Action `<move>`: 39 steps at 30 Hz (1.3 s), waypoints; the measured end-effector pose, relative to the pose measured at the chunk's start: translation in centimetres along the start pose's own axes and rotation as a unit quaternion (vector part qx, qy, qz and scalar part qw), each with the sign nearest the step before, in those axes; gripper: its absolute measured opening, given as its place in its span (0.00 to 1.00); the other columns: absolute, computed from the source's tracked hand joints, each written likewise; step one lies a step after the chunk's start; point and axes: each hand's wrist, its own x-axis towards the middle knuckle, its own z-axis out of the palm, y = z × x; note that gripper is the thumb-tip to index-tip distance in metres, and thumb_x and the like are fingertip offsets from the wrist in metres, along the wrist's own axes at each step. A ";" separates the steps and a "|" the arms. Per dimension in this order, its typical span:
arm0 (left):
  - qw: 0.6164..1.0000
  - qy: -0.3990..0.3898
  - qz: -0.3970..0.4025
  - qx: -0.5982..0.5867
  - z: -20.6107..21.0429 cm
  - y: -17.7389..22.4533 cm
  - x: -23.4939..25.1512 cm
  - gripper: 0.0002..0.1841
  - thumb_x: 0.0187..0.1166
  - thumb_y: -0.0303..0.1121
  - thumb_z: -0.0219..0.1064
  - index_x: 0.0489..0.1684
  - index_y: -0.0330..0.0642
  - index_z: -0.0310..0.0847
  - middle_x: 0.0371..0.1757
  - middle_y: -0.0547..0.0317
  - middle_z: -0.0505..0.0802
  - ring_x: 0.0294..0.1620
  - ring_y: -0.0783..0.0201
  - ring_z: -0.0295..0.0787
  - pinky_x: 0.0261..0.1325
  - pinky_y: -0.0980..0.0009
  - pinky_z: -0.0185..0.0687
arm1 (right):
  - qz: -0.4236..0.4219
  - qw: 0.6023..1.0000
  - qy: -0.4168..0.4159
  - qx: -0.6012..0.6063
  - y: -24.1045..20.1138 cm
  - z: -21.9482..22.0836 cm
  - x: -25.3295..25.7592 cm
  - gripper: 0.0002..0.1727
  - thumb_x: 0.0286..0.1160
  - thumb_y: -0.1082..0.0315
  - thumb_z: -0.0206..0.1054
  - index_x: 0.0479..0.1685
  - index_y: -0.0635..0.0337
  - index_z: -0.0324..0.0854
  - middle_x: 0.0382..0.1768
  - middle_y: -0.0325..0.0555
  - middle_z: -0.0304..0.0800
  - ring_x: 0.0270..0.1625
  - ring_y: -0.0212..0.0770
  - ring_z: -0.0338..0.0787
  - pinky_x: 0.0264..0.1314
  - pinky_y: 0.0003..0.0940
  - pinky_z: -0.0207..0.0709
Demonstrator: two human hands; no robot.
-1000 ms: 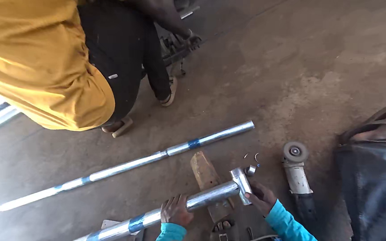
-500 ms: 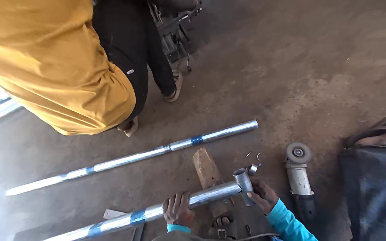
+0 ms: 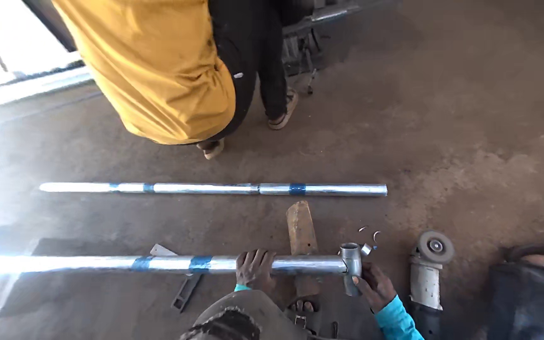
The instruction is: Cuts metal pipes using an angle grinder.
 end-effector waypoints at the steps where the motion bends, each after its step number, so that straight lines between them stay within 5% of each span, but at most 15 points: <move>1: 0.998 -0.067 -0.016 -0.006 -1.0 0.2 0.9 0.24 0.44 0.34 0.84 0.46 0.49 0.94 0.48 0.53 0.97 0.51 0.47 0.94 0.62 0.43 0.82 | -0.005 1.000 0.004 -0.013 -0.1 0.1 0.2 0.30 0.70 0.64 0.71 0.68 0.78 0.76 0.51 0.50 0.96 0.48 0.32 0.96 0.53 0.30 0.92; 5: 0.933 -0.352 -0.073 0.006 -3.7 0.8 4.5 0.30 0.60 0.45 0.79 0.67 0.50 0.86 0.68 0.54 0.92 0.72 0.49 0.85 0.78 0.46 0.71 | 0.023 1.000 0.015 0.005 -0.7 0.2 0.6 0.30 0.72 0.63 0.70 0.68 0.78 0.76 0.49 0.52 0.96 0.45 0.34 0.96 0.50 0.30 0.92; 10: 0.898 -0.433 -0.074 0.017 -4.3 0.6 6.4 0.33 0.65 0.51 0.76 0.73 0.49 0.81 0.75 0.54 0.87 0.77 0.51 0.81 0.81 0.47 0.68 | 0.139 0.987 0.048 0.070 -0.1 -0.1 -0.2 0.30 0.66 0.67 0.74 0.68 0.72 0.76 0.43 0.52 0.97 0.39 0.42 0.97 0.40 0.41 0.94; 14: 0.860 -0.505 -0.072 0.014 -5.0 0.5 8.2 0.38 0.65 0.54 0.76 0.79 0.50 0.77 0.77 0.51 0.85 0.79 0.45 0.80 0.80 0.40 0.69 | 0.237 0.955 -0.019 -0.178 4.0 -1.1 -1.7 0.37 0.64 0.62 0.82 0.73 0.70 0.75 0.53 0.60 0.93 0.54 0.53 0.95 0.63 0.51 0.87; 18: 0.785 -0.618 -0.044 0.008 -4.5 0.3 9.4 0.45 0.67 0.53 0.80 0.87 0.46 0.68 0.79 0.36 0.81 0.82 0.35 0.73 0.81 0.33 0.66 | 0.329 0.837 -0.144 -0.412 2.3 -1.9 -1.9 0.37 0.77 0.47 0.71 0.84 0.54 0.72 0.70 0.58 0.88 0.73 0.59 0.87 0.78 0.61 0.75; 21: 0.753 -0.658 0.005 0.017 -3.8 0.0 10.0 0.40 0.67 0.51 0.81 0.79 0.41 0.76 0.72 0.34 0.86 0.76 0.36 0.81 0.75 0.34 0.74 | 0.355 0.829 0.014 -0.432 -1.3 -5.9 -0.7 0.35 0.80 0.51 0.70 0.82 0.61 0.73 0.75 0.66 0.81 0.79 0.63 0.80 0.82 0.60 0.69; 23: 0.739 -0.673 0.019 0.002 -3.3 -0.3 10.5 0.38 0.69 0.46 0.81 0.78 0.35 0.75 0.71 0.31 0.86 0.74 0.35 0.82 0.74 0.35 0.74 | 0.347 0.825 0.119 -0.431 -0.2 -9.7 -0.5 0.48 0.66 0.47 0.81 0.85 0.64 0.68 0.78 0.71 0.76 0.80 0.69 0.77 0.81 0.62 0.70; 25: 0.735 -0.677 0.033 -0.017 -2.9 -0.6 10.8 0.36 0.70 0.43 0.81 0.77 0.33 0.75 0.70 0.29 0.86 0.74 0.34 0.82 0.75 0.35 0.73 | 0.391 0.811 0.137 -0.414 2.1 -12.0 -0.3 0.59 0.60 0.44 0.84 0.91 0.66 0.57 0.84 0.72 0.67 0.84 0.70 0.71 0.84 0.61 0.65; 28: 0.766 -0.640 0.046 -0.041 -3.8 -0.8 10.5 0.38 0.69 0.44 0.81 0.78 0.36 0.75 0.70 0.31 0.86 0.73 0.35 0.82 0.76 0.36 0.73 | 0.443 0.801 0.131 -0.380 5.3 -12.3 0.9 0.66 0.55 0.42 0.87 0.91 0.69 0.52 0.80 0.72 0.73 0.81 0.64 0.78 0.82 0.55 0.72; 30: 0.817 -0.571 0.070 -0.044 -4.8 -1.2 9.3 0.42 0.67 0.58 0.79 0.79 0.43 0.74 0.74 0.40 0.85 0.75 0.41 0.81 0.77 0.39 0.72 | 0.447 0.807 0.149 -0.356 6.3 -12.3 1.4 0.65 0.49 0.45 0.90 0.89 0.68 0.57 0.77 0.69 0.77 0.79 0.62 0.80 0.80 0.55 0.74; 32: 0.896 -0.418 0.141 -0.045 -4.6 -2.0 6.8 0.46 0.63 0.71 0.73 0.73 0.44 0.81 0.70 0.40 0.88 0.73 0.40 0.84 0.76 0.40 0.75 | 0.430 0.831 0.165 -0.312 7.2 -12.7 1.5 0.65 0.42 0.49 0.93 0.86 0.67 0.61 0.73 0.68 0.82 0.75 0.61 0.84 0.78 0.58 0.75; 35: 0.961 -0.079 0.249 -0.094 -1.7 -1.9 3.5 0.32 0.59 0.66 0.76 0.50 0.49 0.92 0.50 0.48 0.96 0.53 0.42 0.93 0.55 0.41 0.87 | 0.436 0.852 0.151 -0.248 5.7 -13.1 2.1 0.56 0.52 0.53 0.90 0.81 0.75 0.67 0.73 0.72 0.80 0.79 0.63 0.80 0.82 0.56 0.70; 39: 0.967 0.016 0.226 -0.116 -0.5 0.8 1.6 0.23 0.60 0.54 0.73 0.53 0.55 0.93 0.50 0.54 0.95 0.47 0.49 0.92 0.52 0.47 0.86 | 0.456 0.860 0.184 -0.138 5.8 -12.6 1.0 0.45 0.62 0.56 0.86 0.74 0.79 0.72 0.73 0.75 0.79 0.80 0.62 0.78 0.84 0.54 0.67</move>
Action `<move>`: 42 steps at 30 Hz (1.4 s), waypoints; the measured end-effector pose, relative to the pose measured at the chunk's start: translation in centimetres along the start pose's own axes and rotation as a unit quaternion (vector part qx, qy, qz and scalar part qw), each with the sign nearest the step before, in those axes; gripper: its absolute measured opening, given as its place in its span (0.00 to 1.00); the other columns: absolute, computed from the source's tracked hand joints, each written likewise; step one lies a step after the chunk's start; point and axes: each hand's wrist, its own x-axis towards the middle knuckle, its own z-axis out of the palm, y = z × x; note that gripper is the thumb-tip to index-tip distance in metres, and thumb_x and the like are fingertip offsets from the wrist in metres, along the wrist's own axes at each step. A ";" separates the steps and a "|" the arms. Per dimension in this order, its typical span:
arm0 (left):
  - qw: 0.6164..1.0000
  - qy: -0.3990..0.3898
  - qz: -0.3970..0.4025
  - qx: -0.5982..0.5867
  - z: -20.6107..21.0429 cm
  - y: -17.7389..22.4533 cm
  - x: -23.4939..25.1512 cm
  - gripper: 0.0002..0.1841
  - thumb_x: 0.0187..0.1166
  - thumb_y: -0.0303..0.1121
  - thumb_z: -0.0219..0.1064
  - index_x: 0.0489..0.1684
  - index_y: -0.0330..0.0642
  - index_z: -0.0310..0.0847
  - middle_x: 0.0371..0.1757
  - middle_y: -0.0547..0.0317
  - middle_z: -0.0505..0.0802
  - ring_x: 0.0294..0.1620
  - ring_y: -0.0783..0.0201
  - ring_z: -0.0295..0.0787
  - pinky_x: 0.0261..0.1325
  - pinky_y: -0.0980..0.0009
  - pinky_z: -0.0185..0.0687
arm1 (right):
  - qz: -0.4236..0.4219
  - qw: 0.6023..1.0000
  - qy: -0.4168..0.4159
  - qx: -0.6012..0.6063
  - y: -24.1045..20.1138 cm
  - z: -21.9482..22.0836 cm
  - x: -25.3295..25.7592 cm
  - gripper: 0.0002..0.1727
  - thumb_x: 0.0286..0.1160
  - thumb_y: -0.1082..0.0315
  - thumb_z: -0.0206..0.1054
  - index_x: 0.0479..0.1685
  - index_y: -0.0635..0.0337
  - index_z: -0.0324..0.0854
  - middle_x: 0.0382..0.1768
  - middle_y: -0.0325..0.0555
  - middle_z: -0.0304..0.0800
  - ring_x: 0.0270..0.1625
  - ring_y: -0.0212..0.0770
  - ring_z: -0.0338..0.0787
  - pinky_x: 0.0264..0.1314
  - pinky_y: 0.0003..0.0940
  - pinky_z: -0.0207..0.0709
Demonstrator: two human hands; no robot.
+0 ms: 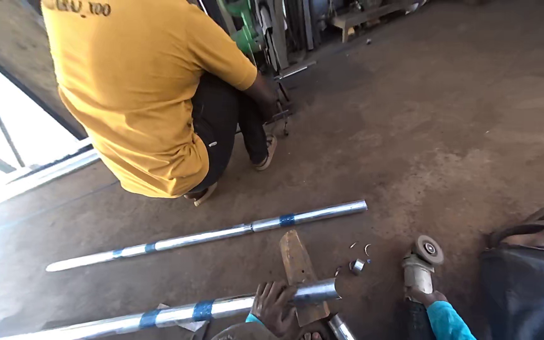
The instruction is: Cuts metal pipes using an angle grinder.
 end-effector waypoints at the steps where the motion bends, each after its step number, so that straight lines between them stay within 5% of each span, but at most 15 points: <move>1: 1.000 0.007 -0.003 0.006 0.4 0.1 0.0 0.24 0.59 0.55 0.72 0.53 0.56 0.92 0.50 0.54 0.95 0.47 0.50 0.92 0.52 0.48 0.86 | -0.001 0.999 0.004 0.049 0.5 0.4 -0.4 0.43 0.64 0.57 0.86 0.73 0.79 0.74 0.72 0.75 0.79 0.78 0.62 0.79 0.82 0.55 0.68; 4: 1.000 -0.002 -0.011 0.006 0.3 0.0 0.2 0.28 0.55 0.57 0.76 0.55 0.56 0.92 0.51 0.55 0.95 0.48 0.50 0.93 0.53 0.47 0.87 | -0.009 0.975 0.005 0.220 0.0 1.3 -4.0 0.32 0.72 0.67 0.79 0.69 0.81 0.74 0.66 0.72 0.83 0.67 0.54 0.84 0.74 0.48 0.74; 7: 1.000 0.015 -0.022 -0.004 0.0 0.1 0.2 0.31 0.57 0.66 0.74 0.55 0.57 0.92 0.54 0.55 0.95 0.48 0.51 0.92 0.54 0.48 0.86 | -0.052 0.952 0.000 0.302 -0.7 1.6 -7.3 0.20 0.73 0.69 0.75 0.56 0.75 0.79 0.42 0.54 0.87 0.40 0.36 0.84 0.48 0.35 0.80; 10: 0.995 0.061 -0.017 -0.076 -0.7 2.2 2.1 0.34 0.62 0.69 0.72 0.56 0.51 0.90 0.56 0.53 0.94 0.54 0.53 0.92 0.58 0.51 0.86 | -0.094 0.961 0.025 0.261 -0.6 0.1 -9.0 0.23 0.68 0.70 0.78 0.58 0.76 0.79 0.45 0.57 0.89 0.44 0.38 0.86 0.53 0.38 0.81; 15: 0.946 0.034 0.083 -0.311 -1.8 6.1 4.2 0.32 0.66 0.54 0.80 0.61 0.37 0.89 0.60 0.42 0.94 0.64 0.51 0.92 0.72 0.56 0.85 | -0.223 0.974 -0.016 0.036 -3.2 0.1 -12.0 0.30 0.78 0.65 0.68 0.72 0.81 0.74 0.63 0.67 0.87 0.62 0.42 0.90 0.65 0.34 0.82; 17: 0.887 -0.064 0.026 -0.457 -2.5 8.9 5.3 0.41 0.65 0.53 0.80 0.70 0.27 0.81 0.60 0.40 0.93 0.58 0.53 0.93 0.64 0.59 0.87 | -0.169 0.981 0.042 0.086 -5.7 1.4 -16.3 0.29 0.76 0.68 0.72 0.71 0.81 0.73 0.63 0.65 0.86 0.61 0.38 0.87 0.67 0.31 0.79; 20: 0.768 -0.268 -0.110 -0.571 -5.4 12.1 8.0 0.51 0.61 0.38 0.86 0.89 0.33 0.61 0.70 0.35 0.87 0.63 0.45 0.90 0.67 0.51 0.86 | -0.227 0.947 0.119 0.194 -5.8 3.4 -18.5 0.35 0.66 0.67 0.81 0.69 0.82 0.74 0.58 0.68 0.89 0.57 0.45 0.91 0.66 0.39 0.83; 23: 0.694 -0.333 -0.125 -0.626 -5.5 12.7 8.8 0.52 0.65 0.28 0.83 0.91 0.27 0.50 0.74 0.24 0.81 0.75 0.41 0.83 0.80 0.49 0.75 | -0.290 0.885 0.087 0.353 -4.8 4.1 -21.3 0.41 0.62 0.61 0.76 0.72 0.82 0.65 0.52 0.51 0.87 0.49 0.22 0.87 0.56 0.20 0.82; 26: 0.567 -0.348 -0.071 -0.743 -3.9 12.5 7.0 0.46 0.73 0.39 0.76 0.86 0.22 0.52 0.70 0.42 0.85 0.70 0.65 0.85 0.76 0.66 0.79 | -0.401 0.779 -0.120 0.467 -1.4 2.0 -18.0 0.38 0.65 0.38 0.77 0.63 0.58 0.75 0.47 0.29 0.94 0.49 0.20 0.93 0.55 0.22 0.89; 29: 0.407 -0.394 -0.062 -0.822 -2.9 13.5 5.1 0.43 0.74 0.48 0.75 0.84 0.35 0.57 0.64 0.62 0.90 0.59 0.73 0.90 0.64 0.69 0.87 | -0.423 0.573 -0.423 0.560 -1.8 1.6 -16.6 0.32 0.59 0.40 0.80 0.62 0.47 0.91 0.51 0.39 0.98 0.55 0.38 0.97 0.63 0.41 0.91; 31: 0.452 -0.462 -0.048 -0.762 -2.9 13.3 5.2 0.39 0.79 0.44 0.71 0.85 0.33 0.58 0.66 0.53 0.88 0.63 0.68 0.88 0.69 0.65 0.84 | -0.347 0.594 -0.387 0.615 -2.3 1.8 -19.1 0.26 0.44 0.42 0.85 0.43 0.45 0.96 0.36 0.38 0.99 0.41 0.36 0.99 0.48 0.32 0.93; 34: 0.686 -0.495 0.055 -0.530 -2.9 12.2 5.6 0.41 0.82 0.47 0.71 0.90 0.34 0.57 0.66 0.33 0.89 0.66 0.46 0.90 0.74 0.45 0.80 | -0.311 0.633 -0.348 0.617 1.2 2.8 -15.5 0.28 0.50 0.44 0.86 0.48 0.51 0.94 0.43 0.46 0.98 0.48 0.43 0.98 0.55 0.43 0.93; 36: 0.804 -0.421 0.152 -0.392 -2.7 11.4 5.3 0.46 0.80 0.54 0.71 0.95 0.42 0.53 0.63 0.35 0.92 0.58 0.41 0.94 0.64 0.40 0.86 | -0.281 0.672 -0.256 0.635 2.4 3.2 -14.3 0.26 0.51 0.45 0.86 0.44 0.52 0.89 0.40 0.45 0.98 0.45 0.41 0.98 0.50 0.41 0.94; 39: 0.863 -0.238 0.268 -0.355 -1.9 12.2 6.1 0.31 0.78 0.40 0.73 0.78 0.33 0.77 0.44 0.41 0.97 0.39 0.47 0.98 0.45 0.48 0.93 | -0.240 0.718 -0.157 0.635 2.6 3.2 -13.3 0.20 0.53 0.47 0.80 0.37 0.50 0.83 0.27 0.37 0.96 0.31 0.32 0.95 0.37 0.30 0.91; 42: 0.872 -0.318 0.282 -0.242 -4.2 13.9 8.1 0.30 0.78 0.46 0.72 0.71 0.30 0.83 0.43 0.40 0.98 0.43 0.45 0.98 0.49 0.49 0.92 | -0.179 0.786 -0.099 0.584 3.0 4.3 -10.9 0.17 0.65 0.59 0.65 0.45 0.64 0.75 0.26 0.40 0.91 0.29 0.34 0.92 0.35 0.33 0.90</move>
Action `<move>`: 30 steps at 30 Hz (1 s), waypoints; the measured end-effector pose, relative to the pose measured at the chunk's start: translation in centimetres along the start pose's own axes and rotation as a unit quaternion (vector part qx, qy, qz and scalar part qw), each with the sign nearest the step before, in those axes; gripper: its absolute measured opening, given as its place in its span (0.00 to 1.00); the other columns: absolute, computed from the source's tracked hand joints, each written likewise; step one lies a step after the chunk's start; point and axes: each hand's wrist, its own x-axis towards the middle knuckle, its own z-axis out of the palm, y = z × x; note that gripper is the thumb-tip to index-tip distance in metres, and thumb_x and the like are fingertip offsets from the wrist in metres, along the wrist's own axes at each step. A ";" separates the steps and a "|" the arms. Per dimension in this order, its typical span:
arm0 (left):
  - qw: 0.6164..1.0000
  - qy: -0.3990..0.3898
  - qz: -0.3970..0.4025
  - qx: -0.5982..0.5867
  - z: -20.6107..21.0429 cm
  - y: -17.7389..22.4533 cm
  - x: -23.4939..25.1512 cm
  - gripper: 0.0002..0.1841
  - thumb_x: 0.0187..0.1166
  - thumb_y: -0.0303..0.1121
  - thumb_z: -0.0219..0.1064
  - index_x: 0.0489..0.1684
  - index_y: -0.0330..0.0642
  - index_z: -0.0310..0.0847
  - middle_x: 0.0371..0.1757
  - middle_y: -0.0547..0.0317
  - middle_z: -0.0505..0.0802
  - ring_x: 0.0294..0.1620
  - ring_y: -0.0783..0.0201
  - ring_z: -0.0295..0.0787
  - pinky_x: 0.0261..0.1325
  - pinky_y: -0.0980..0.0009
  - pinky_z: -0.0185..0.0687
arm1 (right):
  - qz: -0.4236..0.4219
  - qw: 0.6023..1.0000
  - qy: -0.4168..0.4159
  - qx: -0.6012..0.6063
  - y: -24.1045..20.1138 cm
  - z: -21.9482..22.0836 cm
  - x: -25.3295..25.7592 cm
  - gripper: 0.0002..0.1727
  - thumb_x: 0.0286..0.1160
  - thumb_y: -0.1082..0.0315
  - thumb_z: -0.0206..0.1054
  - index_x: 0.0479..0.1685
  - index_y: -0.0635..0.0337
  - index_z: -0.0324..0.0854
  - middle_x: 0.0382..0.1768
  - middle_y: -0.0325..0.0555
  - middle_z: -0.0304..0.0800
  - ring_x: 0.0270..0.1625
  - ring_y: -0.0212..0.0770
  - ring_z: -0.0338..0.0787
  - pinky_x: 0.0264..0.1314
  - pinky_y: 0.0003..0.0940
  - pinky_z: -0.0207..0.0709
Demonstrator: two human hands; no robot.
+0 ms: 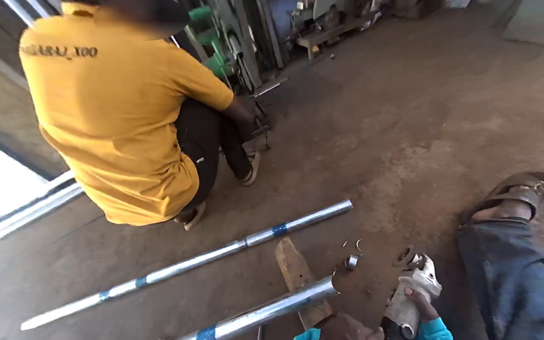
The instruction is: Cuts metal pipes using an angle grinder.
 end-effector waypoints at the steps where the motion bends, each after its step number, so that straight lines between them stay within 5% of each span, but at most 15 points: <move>1: 0.993 -0.092 -0.067 -0.006 -1.4 1.5 0.2 0.33 0.83 0.51 0.68 0.78 0.33 0.77 0.54 0.37 0.96 0.56 0.42 0.95 0.61 0.47 0.86 | -0.001 1.000 0.021 -0.022 1.1 -0.7 0.8 0.19 0.65 0.60 0.67 0.46 0.67 0.74 0.26 0.41 0.89 0.28 0.33 0.90 0.34 0.33 0.89; 2: 0.990 -0.102 -0.100 -0.012 -1.7 2.1 0.1 0.35 0.82 0.55 0.67 0.79 0.36 0.77 0.58 0.38 0.95 0.62 0.42 0.93 0.67 0.47 0.83 | 0.001 0.999 0.026 -0.039 1.7 -1.2 1.7 0.20 0.62 0.59 0.70 0.45 0.66 0.74 0.25 0.40 0.88 0.27 0.32 0.89 0.32 0.32 0.87; 3: 0.995 -0.032 -0.099 -0.006 -1.4 1.7 -0.4 0.34 0.79 0.57 0.69 0.73 0.37 0.84 0.56 0.41 0.96 0.61 0.44 0.94 0.68 0.47 0.84 | 0.006 0.998 0.016 -0.065 1.4 -1.3 2.7 0.20 0.61 0.60 0.71 0.45 0.67 0.74 0.26 0.40 0.88 0.27 0.32 0.89 0.33 0.32 0.87; 5: 0.982 0.157 -0.084 0.069 0.7 -0.9 -2.5 0.29 0.70 0.61 0.73 0.54 0.43 0.94 0.48 0.49 0.99 0.50 0.50 0.98 0.56 0.48 0.91 | 0.031 0.979 -0.003 -0.199 -0.9 -1.1 3.8 0.25 0.56 0.65 0.74 0.52 0.71 0.78 0.32 0.46 0.91 0.33 0.34 0.92 0.40 0.33 0.89; 7: 0.948 0.197 -0.228 0.098 1.2 -3.0 -6.3 0.34 0.65 0.62 0.77 0.62 0.43 0.90 0.60 0.45 0.95 0.62 0.45 0.93 0.65 0.43 0.87 | 0.063 0.907 -0.061 -0.412 -5.9 0.7 3.8 0.38 0.53 0.68 0.83 0.68 0.73 0.76 0.52 0.57 0.91 0.53 0.42 0.91 0.62 0.39 0.85; 10: 0.861 0.020 -0.508 0.033 -0.2 -5.7 -11.2 0.50 0.60 0.61 0.81 0.86 0.45 0.71 0.81 0.41 0.81 0.82 0.38 0.75 0.83 0.39 0.67 | 0.039 0.745 -0.226 -0.626 -10.9 4.0 4.4 0.45 0.54 0.64 0.87 0.75 0.74 0.72 0.65 0.69 0.86 0.68 0.53 0.87 0.75 0.44 0.78; 12: 0.805 -0.091 -0.587 -0.011 -1.1 -7.9 -11.3 0.45 0.68 0.54 0.79 0.87 0.44 0.68 0.81 0.41 0.81 0.81 0.40 0.76 0.84 0.40 0.65 | 0.092 0.646 -0.314 -0.690 -12.9 6.8 3.9 0.47 0.61 0.68 0.85 0.83 0.71 0.66 0.76 0.68 0.77 0.79 0.54 0.78 0.84 0.44 0.68; 13: 0.782 -0.127 -0.609 -0.020 -1.5 -8.4 -10.5 0.42 0.70 0.52 0.77 0.85 0.43 0.70 0.79 0.40 0.83 0.79 0.40 0.79 0.81 0.39 0.69 | 0.105 0.630 -0.337 -0.692 -12.4 6.8 3.9 0.47 0.60 0.69 0.85 0.83 0.72 0.66 0.77 0.69 0.76 0.80 0.56 0.77 0.85 0.47 0.66; 18: 0.766 -0.095 -0.634 0.039 -0.6 -8.1 -9.6 0.36 0.65 0.52 0.78 0.75 0.45 0.83 0.68 0.43 0.92 0.68 0.40 0.89 0.69 0.37 0.80 | 0.140 0.666 -0.373 -0.631 -7.0 2.2 5.0 0.49 0.51 0.64 0.89 0.79 0.71 0.70 0.69 0.65 0.83 0.73 0.53 0.84 0.80 0.47 0.73; 25: 0.796 -0.037 -0.603 0.030 0.0 -8.3 -10.3 0.35 0.59 0.49 0.81 0.67 0.37 0.86 0.62 0.39 0.93 0.65 0.39 0.90 0.72 0.38 0.79 | 0.167 0.582 -0.429 -0.670 -7.1 3.5 4.7 0.53 0.51 0.60 0.89 0.82 0.70 0.67 0.73 0.66 0.80 0.77 0.58 0.81 0.80 0.53 0.72; 30: 0.806 0.003 -0.588 0.070 1.1 -8.5 -11.2 0.34 0.55 0.48 0.83 0.62 0.38 0.89 0.57 0.40 0.95 0.59 0.38 0.93 0.64 0.37 0.84 | 0.132 0.602 -0.456 -0.642 -5.6 3.8 5.2 0.52 0.46 0.60 0.88 0.80 0.68 0.70 0.70 0.64 0.83 0.73 0.55 0.83 0.78 0.52 0.74</move>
